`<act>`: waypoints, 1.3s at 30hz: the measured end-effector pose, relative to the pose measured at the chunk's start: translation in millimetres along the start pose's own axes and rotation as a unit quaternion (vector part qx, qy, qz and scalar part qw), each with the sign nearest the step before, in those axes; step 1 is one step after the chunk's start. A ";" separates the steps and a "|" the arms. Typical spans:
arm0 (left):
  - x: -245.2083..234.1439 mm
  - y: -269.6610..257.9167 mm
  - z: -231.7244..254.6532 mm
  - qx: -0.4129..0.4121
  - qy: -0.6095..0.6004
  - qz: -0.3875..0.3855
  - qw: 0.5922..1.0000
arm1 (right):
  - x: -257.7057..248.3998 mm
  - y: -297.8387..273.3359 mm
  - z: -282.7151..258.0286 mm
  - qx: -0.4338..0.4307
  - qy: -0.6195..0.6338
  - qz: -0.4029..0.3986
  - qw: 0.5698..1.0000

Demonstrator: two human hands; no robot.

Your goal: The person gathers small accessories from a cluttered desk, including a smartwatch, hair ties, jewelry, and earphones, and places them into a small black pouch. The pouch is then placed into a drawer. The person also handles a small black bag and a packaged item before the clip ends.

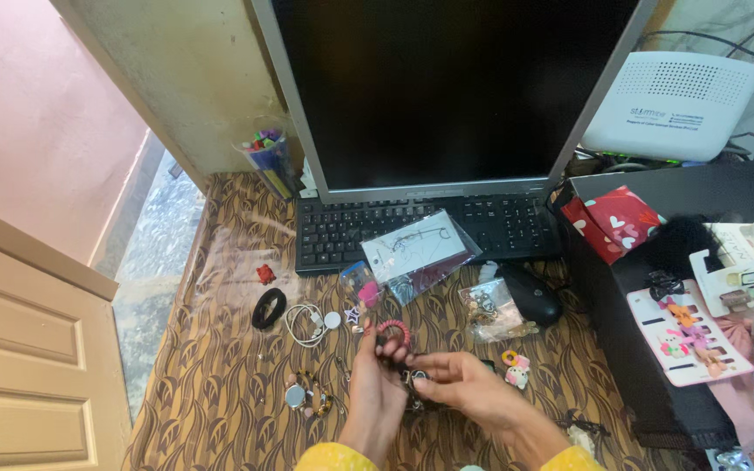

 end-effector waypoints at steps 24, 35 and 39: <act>23.0 -87.7 75.5 0.430 0.726 -0.039 0.535 | -27.6 27.3 33.6 -0.134 -0.406 0.028 0.904; 26.9 -101.9 46.2 0.518 0.702 -0.212 0.441 | -19.7 -33.3 -39.5 -0.189 -0.445 0.248 0.839; 37.1 -105.9 36.7 0.525 0.733 -0.224 0.370 | -29.3 -35.8 -27.7 -0.182 -0.413 0.271 0.850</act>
Point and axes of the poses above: each hand's wrist, its own y-axis towards the middle knuckle, its own x-axis out of the palm, z = x × y, the point moved 10 cm from there along y, towards the middle knuckle, and after that the axes turned 5 degrees about z, right-handed, at the moved point
